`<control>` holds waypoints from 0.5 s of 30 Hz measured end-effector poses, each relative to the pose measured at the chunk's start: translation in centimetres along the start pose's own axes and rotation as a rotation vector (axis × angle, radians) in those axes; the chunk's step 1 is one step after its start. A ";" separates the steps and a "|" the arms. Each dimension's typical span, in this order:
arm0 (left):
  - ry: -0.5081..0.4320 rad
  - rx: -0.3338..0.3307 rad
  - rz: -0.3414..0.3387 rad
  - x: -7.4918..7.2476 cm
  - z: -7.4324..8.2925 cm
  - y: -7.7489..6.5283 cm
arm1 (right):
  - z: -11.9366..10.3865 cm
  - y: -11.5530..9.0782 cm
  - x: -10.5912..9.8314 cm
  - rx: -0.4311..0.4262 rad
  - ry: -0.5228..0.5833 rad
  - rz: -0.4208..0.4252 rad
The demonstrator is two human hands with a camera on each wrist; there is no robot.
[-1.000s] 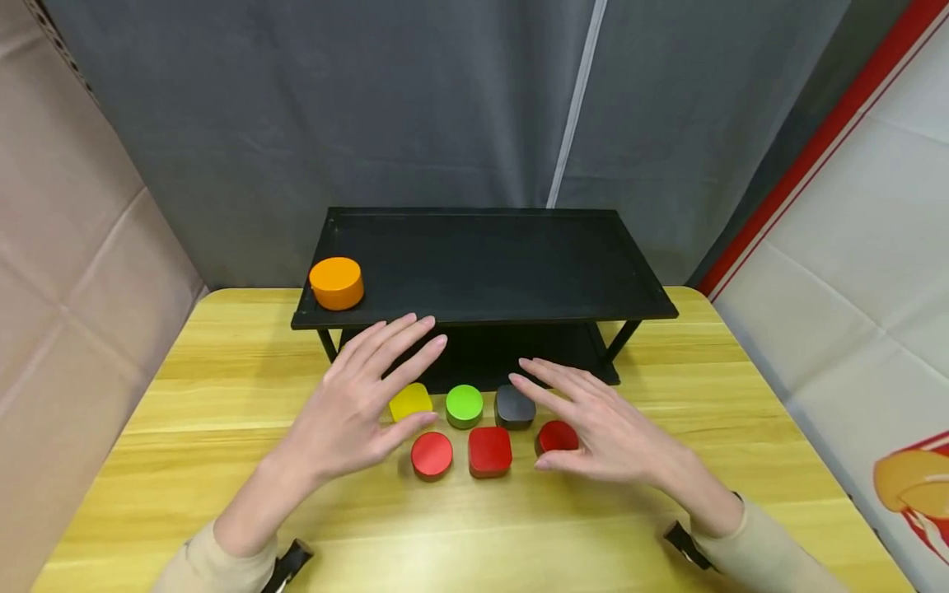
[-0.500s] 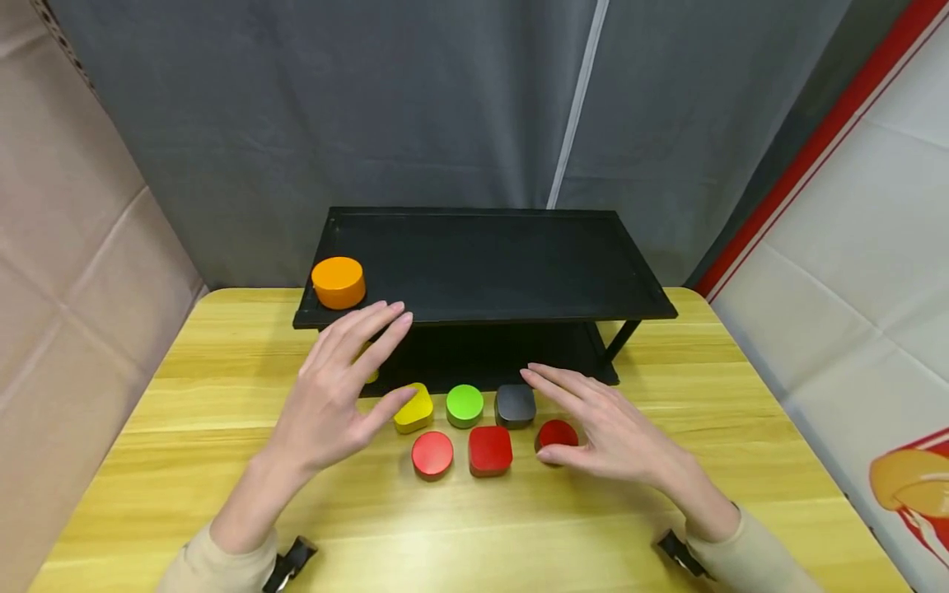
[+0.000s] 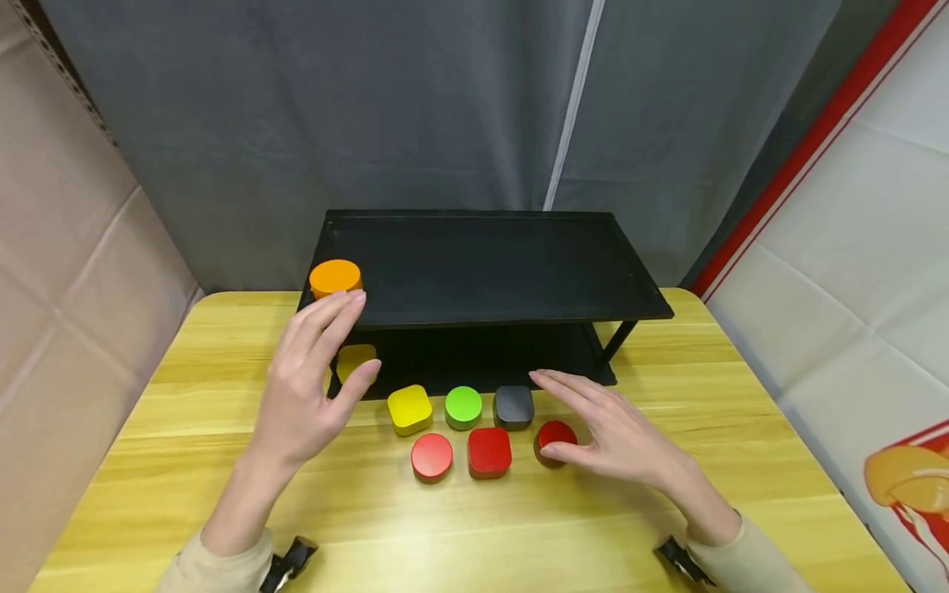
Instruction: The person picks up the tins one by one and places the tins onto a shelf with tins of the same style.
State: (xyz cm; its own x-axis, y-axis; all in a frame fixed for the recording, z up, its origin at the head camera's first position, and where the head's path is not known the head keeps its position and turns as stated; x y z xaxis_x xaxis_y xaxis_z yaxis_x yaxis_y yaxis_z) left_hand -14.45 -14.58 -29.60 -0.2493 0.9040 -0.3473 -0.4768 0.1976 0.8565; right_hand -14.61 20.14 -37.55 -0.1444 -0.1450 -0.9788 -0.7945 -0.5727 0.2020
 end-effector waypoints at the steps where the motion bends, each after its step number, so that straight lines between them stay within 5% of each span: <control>1: -0.002 -0.011 0.008 -0.1 -0.2 0.0 | 0.1 0.0 0.1 0.004 0.003 -0.003; 15: -0.033 -0.113 0.065 -1.3 -2.1 -0.4 | 0.9 -0.4 0.8 0.049 0.024 -0.031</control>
State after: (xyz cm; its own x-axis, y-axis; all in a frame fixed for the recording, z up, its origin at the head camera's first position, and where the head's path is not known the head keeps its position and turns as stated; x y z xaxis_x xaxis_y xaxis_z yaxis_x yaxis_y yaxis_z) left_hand -15.72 -16.60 -30.30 -0.2560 0.9257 -0.2786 -0.5531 0.0961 0.8276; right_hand -14.95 20.98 -38.42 -0.1053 -0.1470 -0.9835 -0.8266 -0.5370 0.1687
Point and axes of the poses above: each hand's wrist, its own y-axis towards the middle knuckle, its own x-axis out of the palm, z = x × y, the point moved 5 cm from there along y, towards the middle knuckle, and after that the axes turned 15 degrees about -y, right-handed, at the moved point
